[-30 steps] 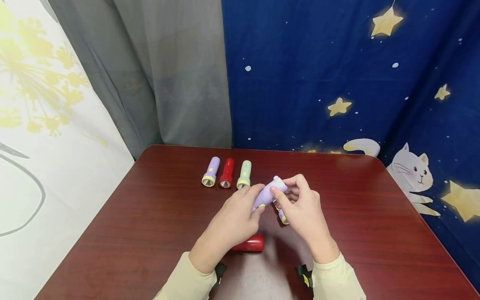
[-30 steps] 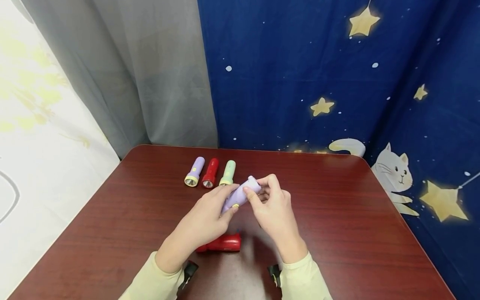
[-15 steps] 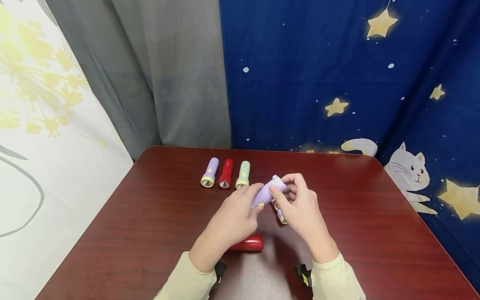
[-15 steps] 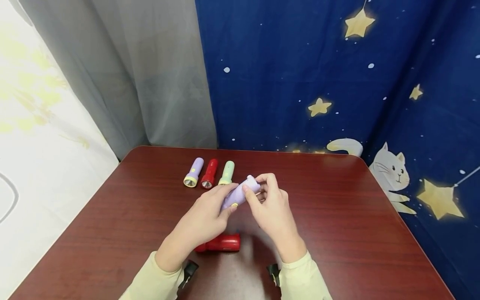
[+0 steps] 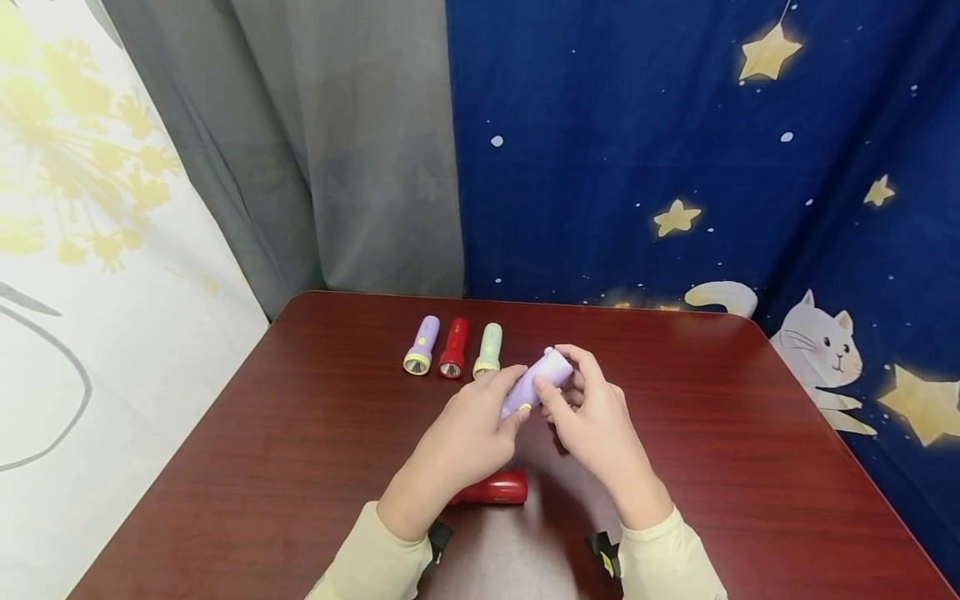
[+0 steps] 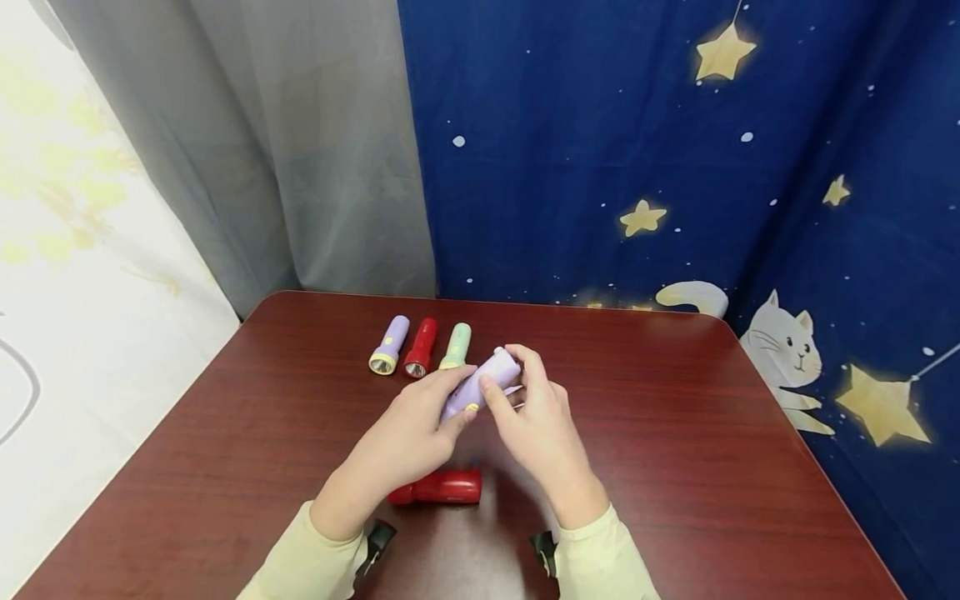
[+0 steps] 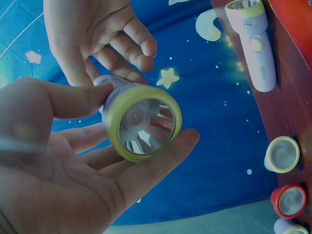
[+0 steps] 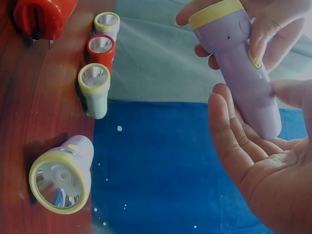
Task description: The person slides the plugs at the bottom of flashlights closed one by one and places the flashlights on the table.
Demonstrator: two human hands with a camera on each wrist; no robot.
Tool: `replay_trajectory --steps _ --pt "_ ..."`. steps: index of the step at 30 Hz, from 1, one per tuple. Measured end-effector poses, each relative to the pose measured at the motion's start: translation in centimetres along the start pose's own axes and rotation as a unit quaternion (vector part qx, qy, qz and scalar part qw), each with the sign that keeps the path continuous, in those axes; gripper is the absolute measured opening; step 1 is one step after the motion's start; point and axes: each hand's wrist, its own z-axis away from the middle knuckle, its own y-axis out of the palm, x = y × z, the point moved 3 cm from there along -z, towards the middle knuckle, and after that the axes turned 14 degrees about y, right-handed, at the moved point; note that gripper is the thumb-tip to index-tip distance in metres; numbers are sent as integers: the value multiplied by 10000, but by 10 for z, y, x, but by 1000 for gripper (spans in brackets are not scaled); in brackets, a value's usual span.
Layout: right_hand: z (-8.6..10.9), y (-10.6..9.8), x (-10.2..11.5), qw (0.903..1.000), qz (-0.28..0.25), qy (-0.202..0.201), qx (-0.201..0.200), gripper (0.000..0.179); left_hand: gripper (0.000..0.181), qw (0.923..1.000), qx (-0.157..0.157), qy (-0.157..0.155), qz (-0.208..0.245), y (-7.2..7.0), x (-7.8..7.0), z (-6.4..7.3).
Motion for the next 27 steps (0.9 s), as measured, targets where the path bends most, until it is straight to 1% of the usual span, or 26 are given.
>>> replay_trajectory --steps 6,11,15,19,22,25,27 --pt "1 0 -1 10000 52 -75 -21 50 58 10000 3 -9 25 1 0 -1" --pt "1 2 -2 9993 365 -100 42 54 58 10000 46 -5 34 3 3 -1" --pt "0 2 -2 9984 559 -97 -4 56 57 9999 91 37 -31 5 4 -3" --pt "-1 3 -1 9973 684 -234 -134 54 53 9996 82 91 -260 6 4 -6" --pt "-1 5 0 9962 736 -411 -232 52 48 9985 51 127 -521 6 4 -10" --pt "-1 7 0 9962 693 -454 -251 52 45 9983 41 -13 -579 5 6 -13" --pt "-2 8 -1 9966 687 -387 -220 54 47 9986 51 -190 -481 4 9 -14"
